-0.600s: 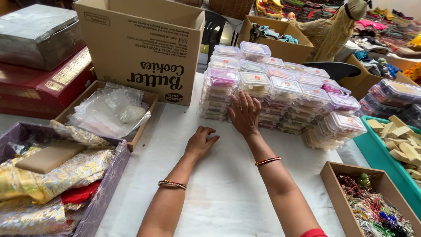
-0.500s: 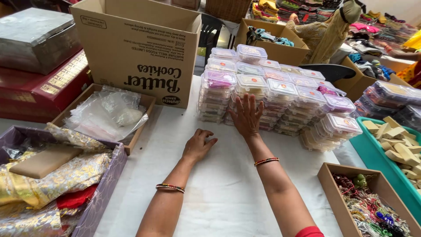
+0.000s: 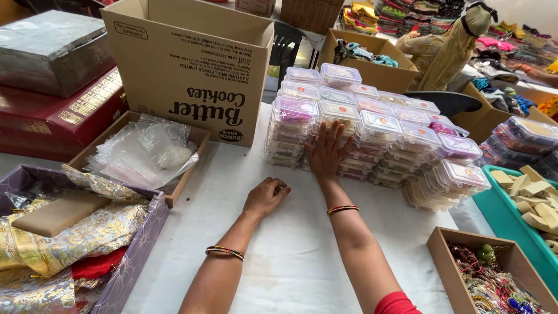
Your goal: The recorder is packing small decorative jewelry items into plastic zip-lock bags and placing them into small plastic containers.
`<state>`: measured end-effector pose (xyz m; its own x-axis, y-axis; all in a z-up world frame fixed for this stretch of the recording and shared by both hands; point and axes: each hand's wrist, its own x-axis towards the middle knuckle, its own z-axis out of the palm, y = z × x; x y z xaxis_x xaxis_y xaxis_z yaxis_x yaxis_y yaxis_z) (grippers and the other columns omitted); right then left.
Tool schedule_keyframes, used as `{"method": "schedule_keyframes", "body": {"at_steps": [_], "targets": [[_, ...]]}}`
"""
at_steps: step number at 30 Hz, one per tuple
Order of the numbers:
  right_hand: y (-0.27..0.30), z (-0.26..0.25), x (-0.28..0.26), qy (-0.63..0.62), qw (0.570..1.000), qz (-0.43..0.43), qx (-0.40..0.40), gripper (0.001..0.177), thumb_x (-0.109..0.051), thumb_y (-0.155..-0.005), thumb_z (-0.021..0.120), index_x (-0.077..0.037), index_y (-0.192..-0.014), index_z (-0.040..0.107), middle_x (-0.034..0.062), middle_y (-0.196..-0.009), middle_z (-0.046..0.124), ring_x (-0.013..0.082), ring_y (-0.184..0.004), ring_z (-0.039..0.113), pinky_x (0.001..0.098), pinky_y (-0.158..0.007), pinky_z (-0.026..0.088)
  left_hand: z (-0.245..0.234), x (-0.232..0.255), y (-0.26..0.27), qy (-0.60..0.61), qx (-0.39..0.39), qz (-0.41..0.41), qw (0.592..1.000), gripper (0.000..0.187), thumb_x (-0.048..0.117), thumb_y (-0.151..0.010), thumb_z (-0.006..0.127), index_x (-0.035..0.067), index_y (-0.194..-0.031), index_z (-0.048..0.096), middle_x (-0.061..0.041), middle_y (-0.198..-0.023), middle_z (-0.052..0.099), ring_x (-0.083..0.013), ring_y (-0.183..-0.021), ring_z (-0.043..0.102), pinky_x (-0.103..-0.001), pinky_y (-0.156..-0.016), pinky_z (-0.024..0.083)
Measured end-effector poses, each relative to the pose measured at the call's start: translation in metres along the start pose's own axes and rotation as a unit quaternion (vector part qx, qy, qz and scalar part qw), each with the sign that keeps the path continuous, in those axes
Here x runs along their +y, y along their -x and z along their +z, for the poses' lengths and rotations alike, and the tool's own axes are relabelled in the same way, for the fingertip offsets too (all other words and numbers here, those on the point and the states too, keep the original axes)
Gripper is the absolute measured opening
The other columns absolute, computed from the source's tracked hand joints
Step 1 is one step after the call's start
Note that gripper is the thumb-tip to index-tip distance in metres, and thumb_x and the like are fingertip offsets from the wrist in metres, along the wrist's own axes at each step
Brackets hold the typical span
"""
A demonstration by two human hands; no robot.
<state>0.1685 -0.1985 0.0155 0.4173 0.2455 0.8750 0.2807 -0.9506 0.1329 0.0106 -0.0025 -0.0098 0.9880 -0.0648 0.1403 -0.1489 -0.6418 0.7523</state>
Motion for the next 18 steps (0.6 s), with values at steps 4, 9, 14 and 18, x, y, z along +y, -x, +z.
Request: {"method": "schedule_keyframes", "body": {"at_steps": [4, 9, 14, 18], "targets": [[0.010, -0.017, 0.007, -0.033, 0.991, -0.118, 0.045, 0.075, -0.065, -0.110, 0.023, -0.022, -0.170, 0.011, 0.0068, -0.177, 0.000, 0.0246, -0.163, 0.001, 0.0564, -0.130, -0.004, -0.007, 0.009, 0.005, 0.002, -0.007, -0.007, 1.000, 0.046, 0.055, -0.097, 0.057, 0.015, -0.111, 0.073, -0.002, -0.108, 0.070, -0.0201, -0.096, 0.071, -0.037, -0.086, 0.058], [0.012, -0.015, 0.017, 0.041, 0.980, -0.190, 0.043, 0.076, -0.068, -0.114, 0.019, -0.021, -0.172, 0.003, 0.0067, -0.178, -0.004, 0.0238, -0.165, -0.004, 0.0571, -0.133, -0.008, -0.005, 0.008, 0.004, -0.003, -0.003, -0.005, 1.000, 0.045, 0.055, -0.098, 0.057, 0.015, -0.110, 0.073, -0.002, -0.108, 0.070, -0.0188, -0.094, 0.072, -0.036, -0.084, 0.058], [-0.032, -0.024, 0.001, 0.037, 0.996, -0.082, -0.011, 0.081, -0.071, -0.108, 0.013, -0.019, -0.170, 0.001, 0.0063, -0.176, -0.005, 0.0226, -0.163, -0.004, 0.0596, -0.127, -0.011, -0.009, 0.012, 0.006, 0.001, 0.002, -0.014, 1.000, 0.044, 0.054, -0.097, 0.058, 0.015, -0.109, 0.074, -0.003, -0.105, 0.071, -0.0194, -0.095, 0.071, -0.037, -0.084, 0.058], [-0.044, -0.024, -0.018, -0.007, 0.997, -0.071, 0.036, 0.081, -0.074, -0.108, 0.009, -0.022, -0.170, 0.001, 0.0018, -0.178, -0.006, 0.0181, -0.164, -0.005, 0.0588, -0.129, -0.016, -0.008, 0.009, 0.005, 0.003, 0.003, -0.003, 1.000, 0.044, 0.053, -0.098, 0.059, 0.014, -0.109, 0.075, -0.004, -0.106, 0.070, -0.0217, -0.095, 0.070, -0.038, -0.086, 0.057]]}}
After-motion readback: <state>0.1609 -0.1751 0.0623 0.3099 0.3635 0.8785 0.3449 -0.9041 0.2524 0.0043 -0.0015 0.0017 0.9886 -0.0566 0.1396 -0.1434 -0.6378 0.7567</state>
